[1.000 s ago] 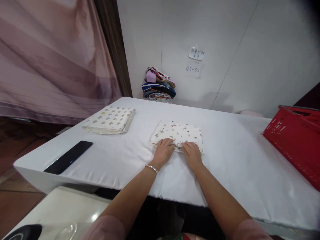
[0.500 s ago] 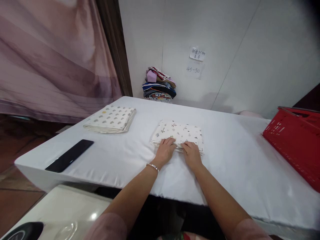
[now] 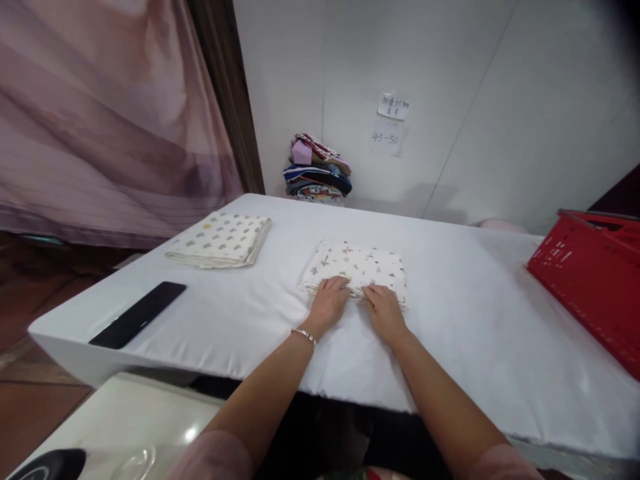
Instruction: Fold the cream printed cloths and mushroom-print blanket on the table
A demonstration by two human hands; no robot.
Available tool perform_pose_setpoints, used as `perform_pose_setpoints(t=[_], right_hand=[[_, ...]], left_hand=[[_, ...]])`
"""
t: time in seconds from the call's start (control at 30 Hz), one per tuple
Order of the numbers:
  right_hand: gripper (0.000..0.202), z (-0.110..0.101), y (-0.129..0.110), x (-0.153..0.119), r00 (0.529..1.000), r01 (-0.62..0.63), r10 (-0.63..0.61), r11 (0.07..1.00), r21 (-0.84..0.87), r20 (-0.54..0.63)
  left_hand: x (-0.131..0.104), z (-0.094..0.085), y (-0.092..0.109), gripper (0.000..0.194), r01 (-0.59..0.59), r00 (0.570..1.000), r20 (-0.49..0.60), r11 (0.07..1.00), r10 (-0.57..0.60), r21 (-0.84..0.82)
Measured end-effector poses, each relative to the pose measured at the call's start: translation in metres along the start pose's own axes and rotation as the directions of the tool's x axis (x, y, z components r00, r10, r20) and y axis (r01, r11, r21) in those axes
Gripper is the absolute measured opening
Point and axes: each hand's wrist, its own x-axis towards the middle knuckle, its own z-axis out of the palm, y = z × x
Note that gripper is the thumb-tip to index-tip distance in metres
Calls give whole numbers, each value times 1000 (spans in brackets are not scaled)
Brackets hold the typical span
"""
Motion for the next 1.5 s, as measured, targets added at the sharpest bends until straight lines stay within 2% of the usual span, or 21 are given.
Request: perform_pose_setpoints(t=[0.27, 0.47, 0.67, 0.83, 1.0, 1.2, 1.5], right_hand=[[31, 1, 0, 1, 1000, 6, -5, 999, -40, 28], [33, -4, -2, 1, 999, -4, 6, 999, -45, 44], [34, -5, 4, 2, 996, 40, -39, 999, -12, 79], [35, -1, 8, 1, 998, 50, -50, 999, 3, 26], [30, 3, 7, 2, 1000, 7, -6, 1000, 20, -28], [23, 4, 4, 5, 996, -65, 65, 998, 14, -66], [22, 2, 5, 4, 996, -61, 63, 998, 32, -62]], left_hand=[[1, 2, 0, 22, 28, 999, -30, 998, -29, -57], [1, 0, 1, 21, 48, 999, -12, 994, -50, -102], [0, -1, 0, 22, 38, 999, 12, 994, -37, -100], [-1, 0, -2, 21, 29, 999, -13, 995, -31, -99], [0, 0, -1, 19, 32, 997, -69, 999, -35, -36], [0, 2, 9, 22, -87, 996, -17, 995, 88, 44], [15, 16, 23, 22, -93, 996, 19, 993, 92, 67]])
